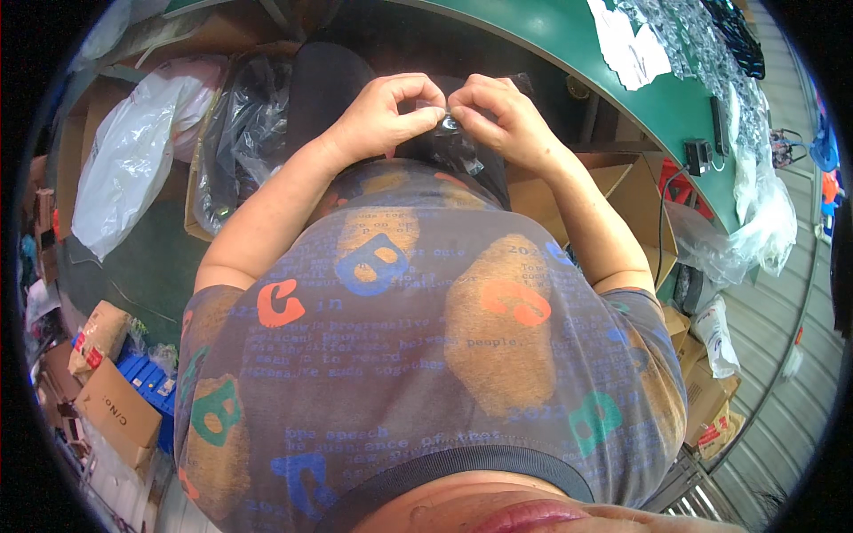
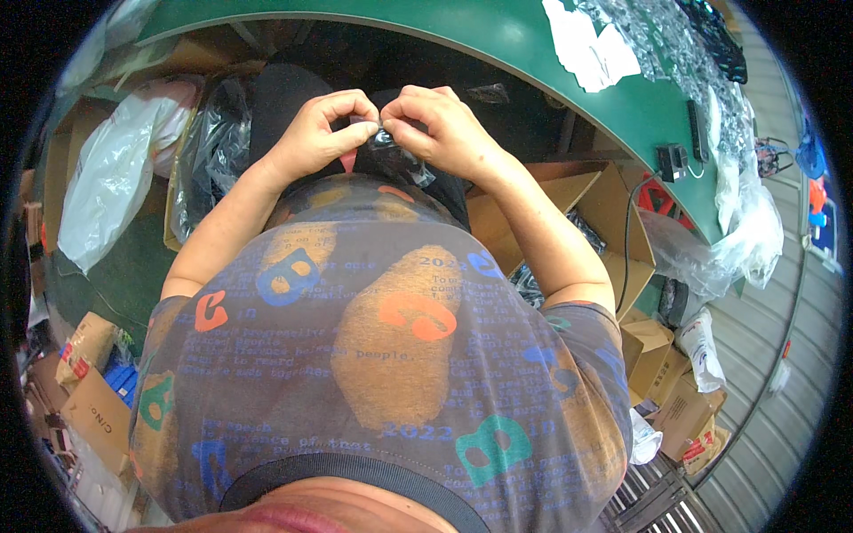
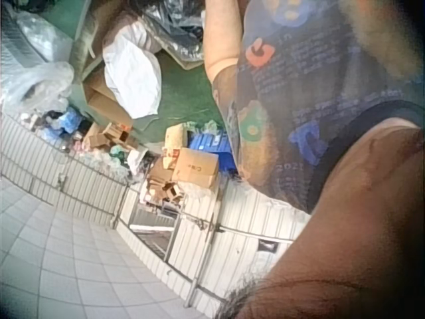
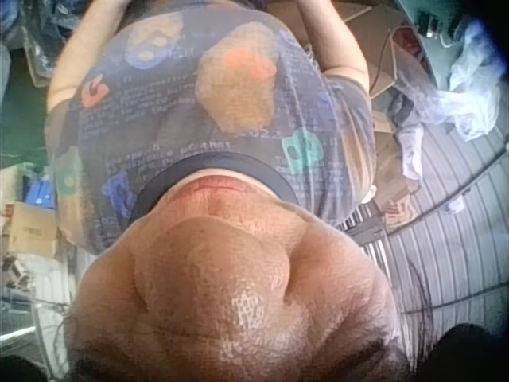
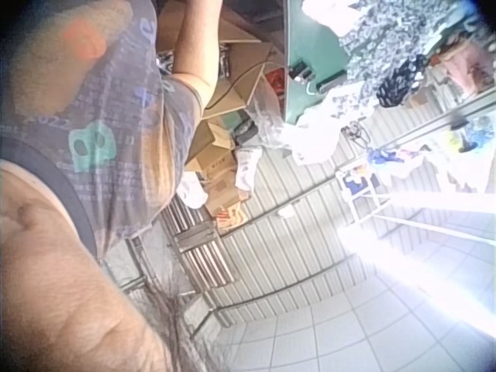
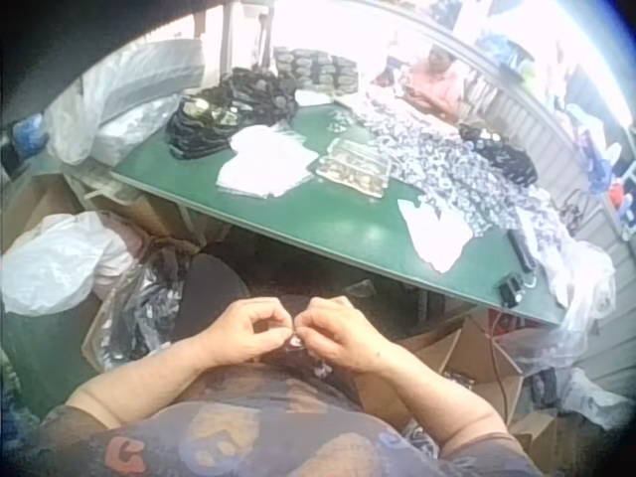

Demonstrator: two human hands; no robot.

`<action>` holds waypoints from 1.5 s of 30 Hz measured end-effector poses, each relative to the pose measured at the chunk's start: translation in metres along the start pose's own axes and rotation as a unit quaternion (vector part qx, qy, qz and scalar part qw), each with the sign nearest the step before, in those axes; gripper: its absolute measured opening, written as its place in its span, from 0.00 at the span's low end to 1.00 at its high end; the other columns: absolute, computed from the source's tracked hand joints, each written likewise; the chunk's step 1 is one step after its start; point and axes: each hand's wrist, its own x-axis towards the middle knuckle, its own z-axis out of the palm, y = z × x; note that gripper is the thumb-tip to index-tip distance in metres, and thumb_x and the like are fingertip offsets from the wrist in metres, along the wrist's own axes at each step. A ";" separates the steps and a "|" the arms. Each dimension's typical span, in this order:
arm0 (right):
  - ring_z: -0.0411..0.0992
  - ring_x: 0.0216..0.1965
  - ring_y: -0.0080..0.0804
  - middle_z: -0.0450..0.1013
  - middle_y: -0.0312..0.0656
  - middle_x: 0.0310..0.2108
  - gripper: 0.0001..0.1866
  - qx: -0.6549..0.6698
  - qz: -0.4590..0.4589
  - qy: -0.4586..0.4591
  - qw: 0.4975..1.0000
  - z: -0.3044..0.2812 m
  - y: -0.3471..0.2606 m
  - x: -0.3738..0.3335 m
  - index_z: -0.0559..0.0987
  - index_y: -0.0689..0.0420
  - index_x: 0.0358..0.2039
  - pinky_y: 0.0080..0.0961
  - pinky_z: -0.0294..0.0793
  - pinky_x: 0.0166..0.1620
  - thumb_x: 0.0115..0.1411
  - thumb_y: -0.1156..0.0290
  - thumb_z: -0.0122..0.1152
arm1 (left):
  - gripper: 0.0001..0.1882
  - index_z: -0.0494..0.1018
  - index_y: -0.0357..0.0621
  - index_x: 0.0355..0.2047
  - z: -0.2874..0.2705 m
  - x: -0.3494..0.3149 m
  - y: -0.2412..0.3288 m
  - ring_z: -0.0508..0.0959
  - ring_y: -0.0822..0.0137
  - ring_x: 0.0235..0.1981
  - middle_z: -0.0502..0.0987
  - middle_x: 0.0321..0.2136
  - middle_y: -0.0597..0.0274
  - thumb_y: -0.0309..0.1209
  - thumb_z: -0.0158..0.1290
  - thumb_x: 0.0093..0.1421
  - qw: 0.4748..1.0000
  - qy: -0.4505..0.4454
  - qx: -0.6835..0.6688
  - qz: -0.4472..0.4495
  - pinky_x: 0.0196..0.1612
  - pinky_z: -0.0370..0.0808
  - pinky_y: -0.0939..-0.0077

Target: Packaging swimming goggles into individual plastic zip-lock bags at a warehouse workstation.

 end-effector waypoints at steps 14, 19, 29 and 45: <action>0.74 0.40 0.35 0.74 0.37 0.33 0.08 -0.014 0.039 -0.038 0.998 -0.019 -0.001 -0.008 0.81 0.55 0.40 0.33 0.67 0.54 0.62 0.67 0.64 | 0.07 0.77 0.40 0.34 -0.002 0.007 0.006 0.75 0.78 0.26 0.76 0.30 0.70 0.31 0.58 0.65 0.996 -0.017 -0.035 -0.082 0.27 0.73 0.82; 0.74 0.40 0.36 0.74 0.38 0.31 0.07 -0.021 0.025 -0.024 0.999 -0.016 -0.002 -0.006 0.81 0.55 0.38 0.33 0.67 0.54 0.60 0.69 0.63 | 0.10 0.80 0.40 0.32 -0.003 0.017 0.018 0.79 0.69 0.34 0.77 0.31 0.64 0.34 0.59 0.63 0.997 -0.001 0.064 0.053 0.34 0.78 0.71; 0.76 0.40 0.43 0.81 0.43 0.37 0.11 -0.022 0.058 -0.029 0.998 -0.018 0.001 -0.011 0.82 0.55 0.43 0.37 0.74 0.49 0.65 0.64 0.62 | 0.08 0.75 0.41 0.35 -0.007 0.015 0.007 0.76 0.60 0.40 0.77 0.32 0.59 0.34 0.56 0.66 0.974 -0.040 0.198 0.102 0.56 0.68 0.62; 0.77 0.33 0.48 0.79 0.44 0.29 0.08 -0.089 0.037 -0.108 0.989 -0.044 -0.027 -0.006 0.81 0.52 0.35 0.39 0.74 0.43 0.65 0.62 0.62 | 0.09 0.74 0.42 0.38 -0.005 0.018 0.028 0.75 0.49 0.46 0.77 0.37 0.51 0.35 0.52 0.68 0.943 -0.109 0.262 0.175 0.55 0.70 0.55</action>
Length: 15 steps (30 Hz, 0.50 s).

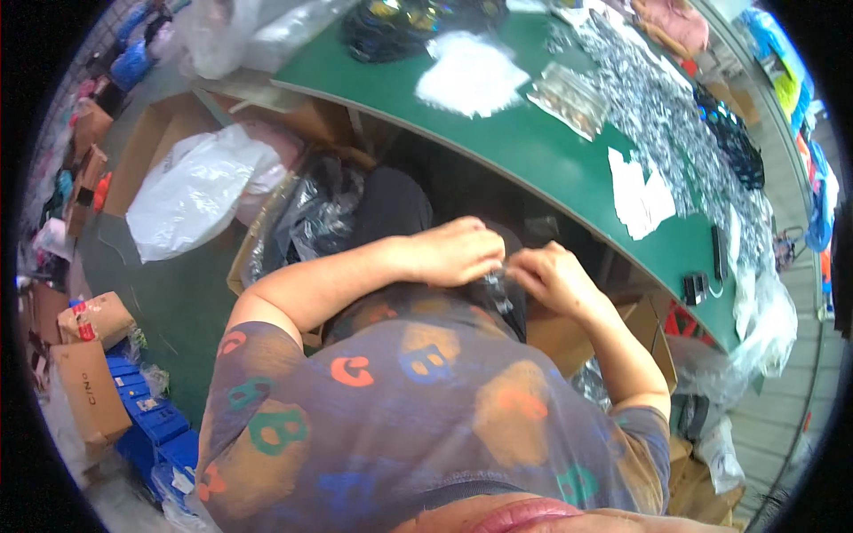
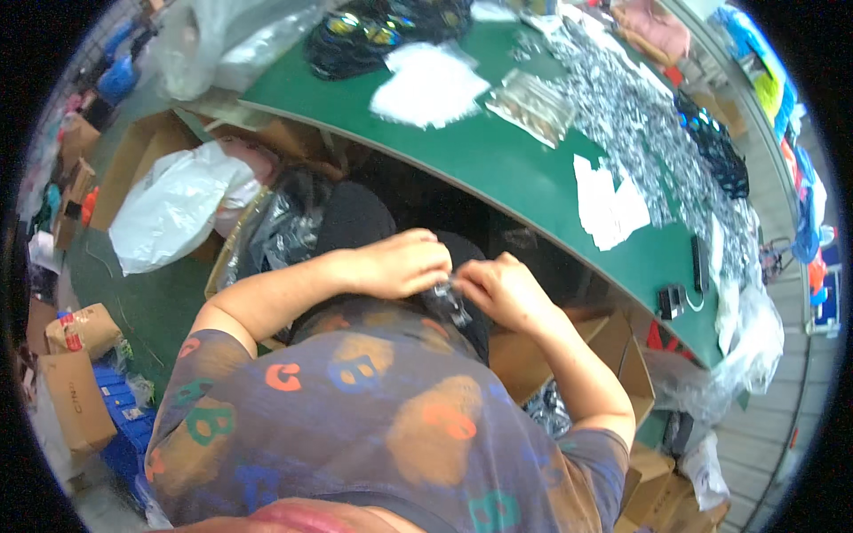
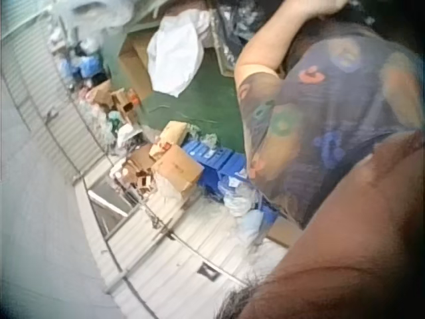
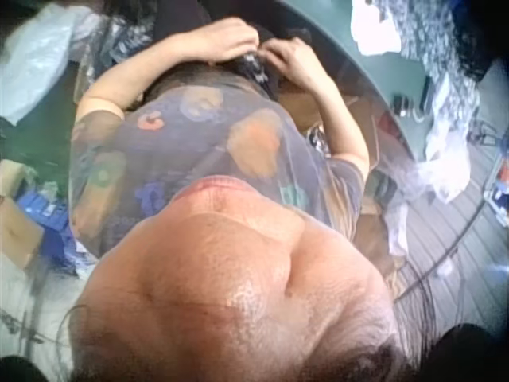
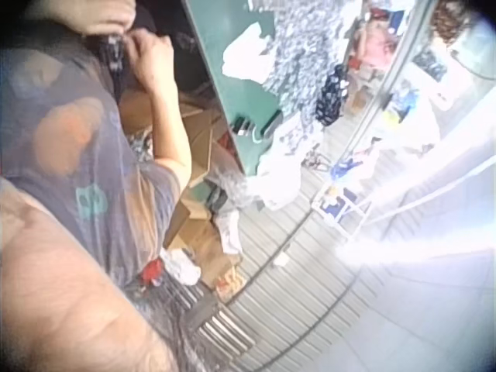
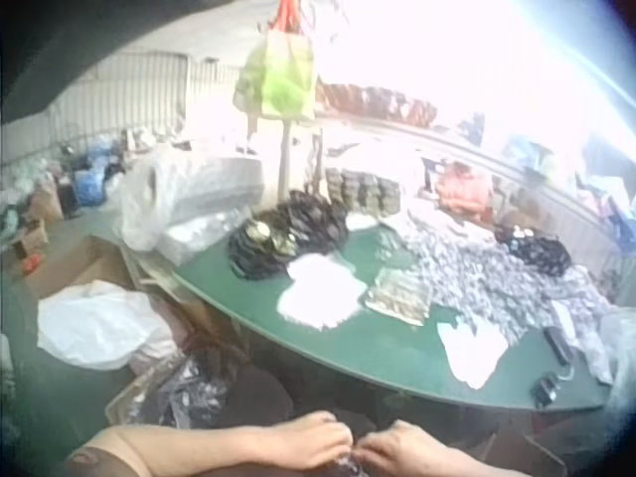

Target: Packaging swimming goggles into individual plastic zip-lock bags at a warehouse workstation.

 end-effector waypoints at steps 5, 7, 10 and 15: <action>0.76 0.30 0.44 0.76 0.41 0.23 0.13 0.017 -0.071 -0.073 0.995 -0.018 -0.012 0.000 0.79 0.54 0.29 0.39 0.71 0.45 0.66 0.59 0.60 | 0.11 0.73 0.39 0.40 -0.015 -0.004 0.016 0.77 0.52 0.46 0.77 0.37 0.52 0.36 0.49 0.71 0.993 -0.089 0.044 0.067 0.62 0.66 0.54; 0.75 0.28 0.44 0.74 0.43 0.20 0.14 0.034 -0.086 -0.089 0.992 -0.025 -0.015 -0.001 0.79 0.54 0.27 0.38 0.71 0.45 0.66 0.59 0.61 | 0.11 0.73 0.40 0.39 -0.028 -0.004 0.033 0.79 0.53 0.43 0.77 0.34 0.54 0.35 0.49 0.71 0.986 -0.131 0.070 0.076 0.67 0.62 0.49; 0.74 0.25 0.45 0.72 0.44 0.18 0.14 0.047 -0.102 -0.081 0.990 -0.035 -0.019 -0.002 0.79 0.55 0.26 0.37 0.72 0.44 0.66 0.60 0.62 | 0.09 0.72 0.41 0.38 -0.038 -0.008 0.042 0.80 0.53 0.40 0.77 0.32 0.55 0.34 0.49 0.70 0.981 -0.151 0.090 0.076 0.68 0.60 0.46; 0.73 0.27 0.44 0.73 0.42 0.19 0.13 0.075 -0.049 -0.080 0.993 -0.055 -0.011 -0.018 0.81 0.55 0.27 0.36 0.73 0.42 0.65 0.60 0.64 | 0.07 0.73 0.41 0.38 -0.040 -0.008 0.042 0.81 0.54 0.41 0.77 0.33 0.55 0.32 0.51 0.69 0.984 -0.131 0.085 0.091 0.69 0.60 0.47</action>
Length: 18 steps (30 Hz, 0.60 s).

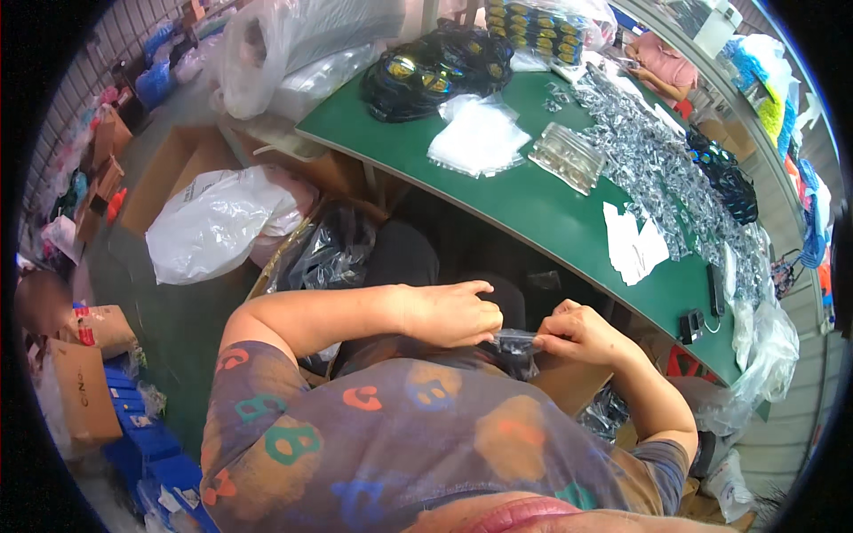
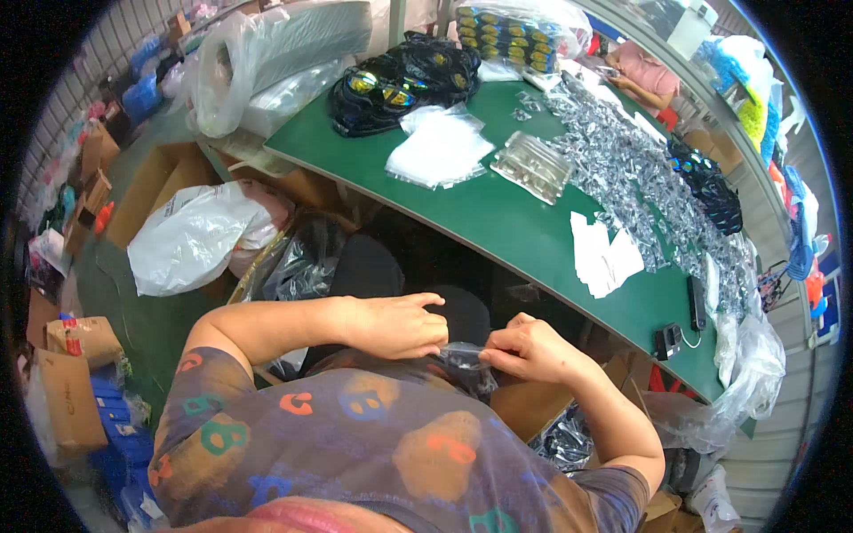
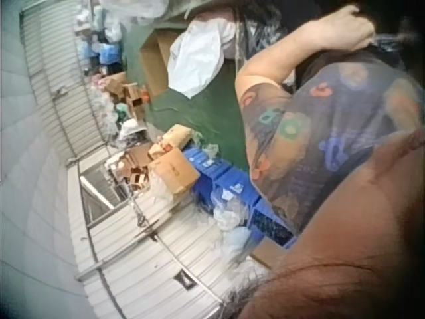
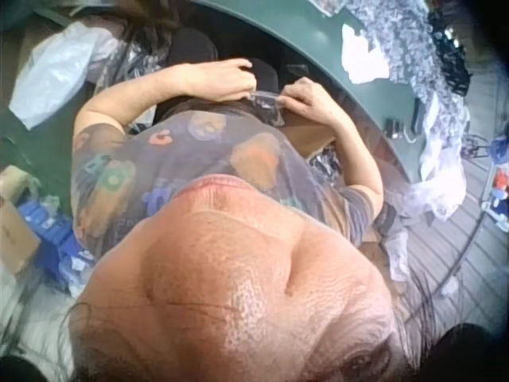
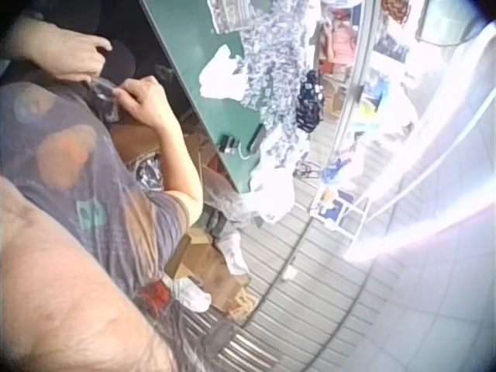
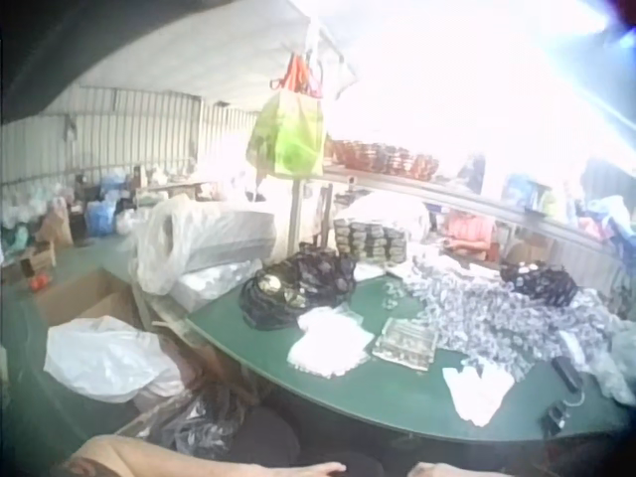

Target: Packaging swimming goggles into individual plastic zip-lock bags at a warehouse workstation.

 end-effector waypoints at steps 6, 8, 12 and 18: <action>0.70 0.27 0.29 0.72 0.37 0.21 0.14 0.082 0.161 0.151 0.972 -0.048 -0.002 -0.077 0.79 0.60 0.24 0.30 0.70 0.32 0.64 0.66 0.63 | 0.07 0.72 0.40 0.40 -0.003 -0.024 -0.033 0.79 0.56 0.44 0.77 0.36 0.57 0.32 0.49 0.70 0.998 -0.027 -0.040 -0.042 0.70 0.57 0.47; 0.67 0.25 0.24 0.68 0.35 0.20 0.13 0.114 0.212 0.233 0.942 -0.062 -0.001 -0.126 0.75 0.62 0.23 0.26 0.66 0.30 0.63 0.69 0.63 | 0.08 0.74 0.42 0.38 -0.013 -0.033 -0.049 0.78 0.54 0.43 0.77 0.35 0.56 0.33 0.53 0.69 0.994 0.058 -0.058 -0.073 0.59 0.69 0.54; 0.60 0.21 0.18 0.67 0.30 0.22 0.12 0.170 0.263 0.435 0.844 -0.055 -0.029 -0.219 0.75 0.61 0.23 0.22 0.57 0.25 0.63 0.70 0.59 | 0.06 0.77 0.42 0.37 -0.071 -0.021 -0.088 0.80 0.56 0.37 0.79 0.33 0.55 0.31 0.57 0.65 0.975 0.175 -0.055 -0.126 0.43 0.76 0.63; 0.58 0.16 0.14 0.64 0.27 0.17 0.16 0.224 0.346 0.556 0.721 -0.020 -0.076 -0.326 0.70 0.53 0.24 0.16 0.54 0.20 0.70 0.64 0.57 | 0.07 0.79 0.39 0.39 -0.202 0.046 -0.222 0.82 0.55 0.41 0.82 0.37 0.52 0.30 0.57 0.65 0.922 0.348 0.148 -0.077 0.46 0.77 0.64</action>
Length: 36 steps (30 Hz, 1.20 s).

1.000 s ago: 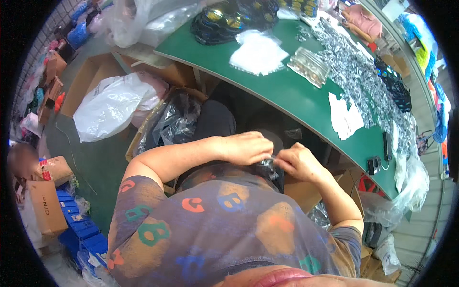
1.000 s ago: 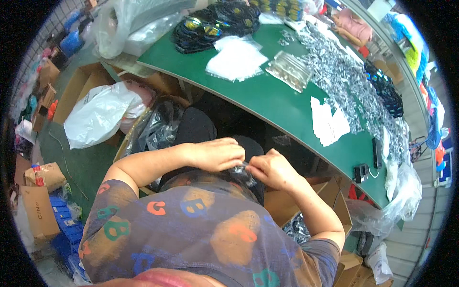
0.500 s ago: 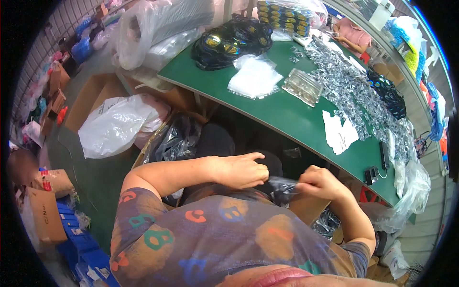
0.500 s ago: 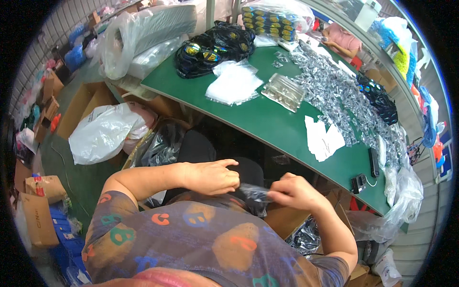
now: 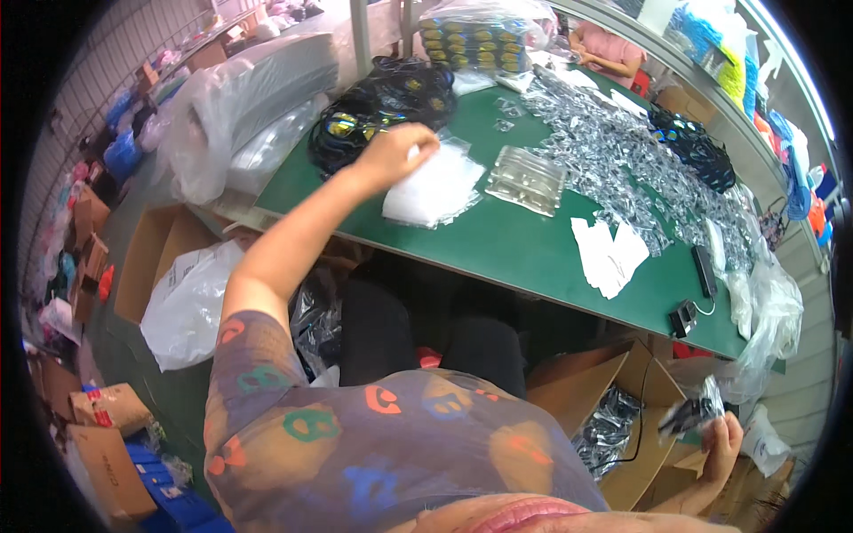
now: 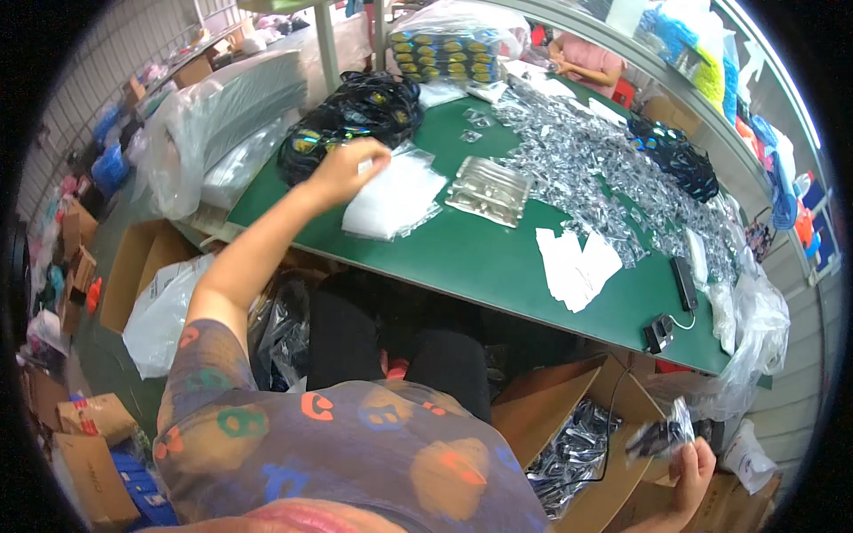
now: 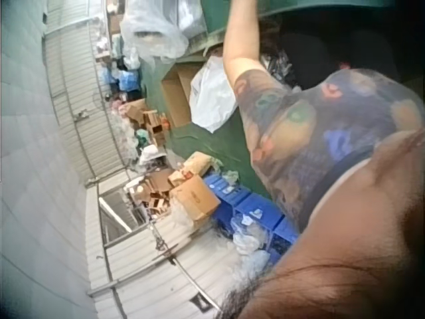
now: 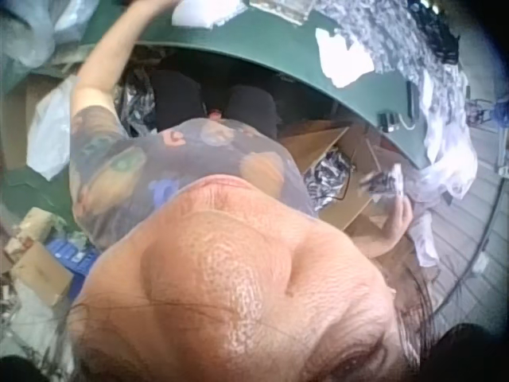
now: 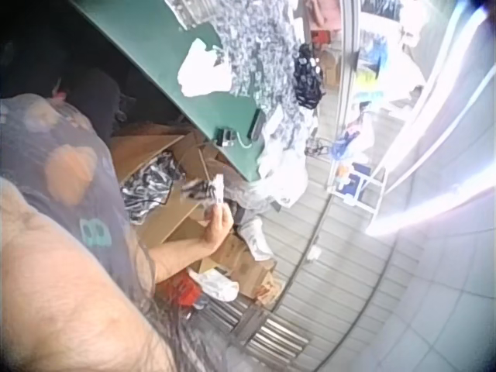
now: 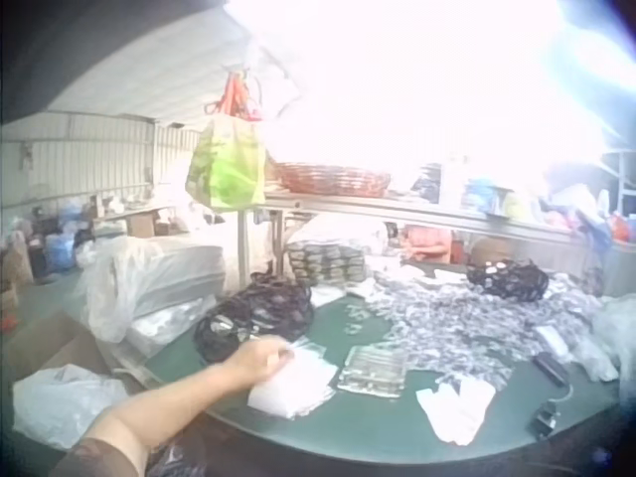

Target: Packaging swimming goggles into individual plastic zip-lock bags at a warehouse workstation.

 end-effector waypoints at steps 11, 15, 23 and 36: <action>0.64 0.14 0.20 0.67 0.31 0.16 0.13 -0.279 0.135 0.049 0.949 -0.045 0.102 0.001 0.80 0.60 0.32 0.22 0.64 0.18 0.69 0.63 0.61 | 0.18 0.81 0.51 0.50 0.033 0.128 -0.173 0.73 0.57 0.60 0.79 0.51 0.62 0.26 0.51 0.61 0.873 -0.220 0.435 -0.036 0.60 0.66 0.50; 0.68 0.24 0.23 0.71 0.37 0.23 0.09 -0.334 0.103 0.016 0.937 0.045 0.006 0.058 0.78 0.62 0.37 0.24 0.69 0.29 0.65 0.68 0.64 | 0.14 0.83 0.52 0.43 0.030 0.129 -0.159 0.73 0.57 0.55 0.78 0.45 0.59 0.27 0.53 0.59 0.844 -0.223 0.487 0.002 0.58 0.64 0.53; 0.75 0.36 0.41 0.77 0.45 0.35 0.14 -0.327 -0.231 -0.136 0.906 0.173 -0.063 0.155 0.79 0.61 0.43 0.33 0.74 0.43 0.58 0.72 0.68 | 0.10 0.78 0.43 0.40 -0.083 0.105 -0.003 0.80 0.54 0.49 0.81 0.43 0.56 0.23 0.60 0.57 0.915 0.103 0.350 0.171 0.59 0.71 0.55; 0.78 0.45 0.31 0.80 0.40 0.38 0.14 0.221 -0.165 -0.545 0.792 0.439 -0.044 0.176 0.77 0.62 0.52 0.30 0.76 0.53 0.74 0.66 0.54 | 0.20 0.79 0.41 0.49 -0.048 -0.024 0.127 0.83 0.54 0.41 0.82 0.40 0.54 0.16 0.60 0.55 0.977 0.072 0.187 0.069 0.44 0.80 0.63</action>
